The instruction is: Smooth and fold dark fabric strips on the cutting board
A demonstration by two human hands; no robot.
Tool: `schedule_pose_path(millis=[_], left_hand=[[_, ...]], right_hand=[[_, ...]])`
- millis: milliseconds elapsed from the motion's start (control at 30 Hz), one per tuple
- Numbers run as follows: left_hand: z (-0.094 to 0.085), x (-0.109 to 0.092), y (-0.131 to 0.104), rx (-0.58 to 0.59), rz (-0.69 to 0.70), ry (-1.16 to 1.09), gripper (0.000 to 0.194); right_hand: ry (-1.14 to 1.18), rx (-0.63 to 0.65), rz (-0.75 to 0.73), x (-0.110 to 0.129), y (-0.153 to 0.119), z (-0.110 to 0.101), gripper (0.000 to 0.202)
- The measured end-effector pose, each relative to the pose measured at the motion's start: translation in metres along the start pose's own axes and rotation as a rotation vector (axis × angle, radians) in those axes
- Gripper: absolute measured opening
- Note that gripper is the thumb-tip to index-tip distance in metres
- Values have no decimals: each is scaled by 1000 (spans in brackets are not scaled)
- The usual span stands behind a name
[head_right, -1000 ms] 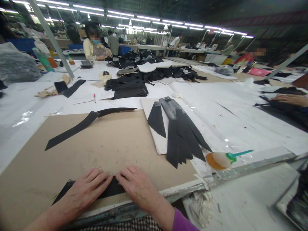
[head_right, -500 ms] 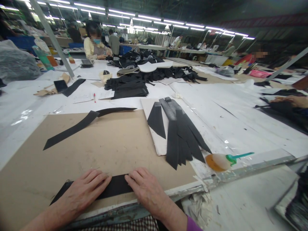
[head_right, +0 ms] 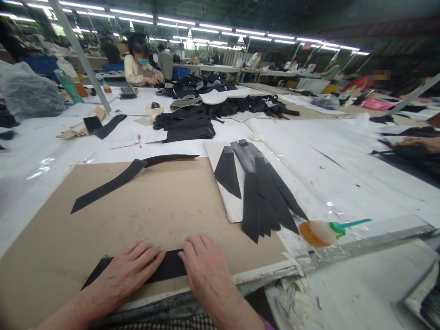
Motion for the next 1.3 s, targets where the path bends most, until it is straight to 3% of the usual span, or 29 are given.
schedule_pose_path(millis=[133,233,333,433,567,767,1100,1300], left_hand=[[-1,11,-6,24,-146,-100,30],[-6,29,-22,-29,-324,-220,35],[-12,54,-45,-53,-538,-355,28],[-14,68,-61,8,-615,-480,14],[-18,73,-68,22,-598,-521,20],[-17,63,-74,45,-513,-414,24],[-27,39,-72,71,-120,-42,26],[-30,32,-75,88,-81,47,32]], right_hand=[[98,-2,-25,41,8,40,42],[64,24,10,44,7,58,42],[49,98,-6,41,9,61,41],[109,165,-9,41,15,57,38],[268,195,8,49,22,56,39],[342,152,-40,57,24,61,35],[108,25,-311,79,11,54,43],[48,1,-317,61,-2,48,41]])
Point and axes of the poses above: each hand's wrist, its own y-axis towards the middle knuckle, its own z-axis out of the palm, x = y × z, the point moved 7 cm from there along y, towards the middle knuckle, and after that the axes turned 12 degrees about -x, right-handed, at the moved point
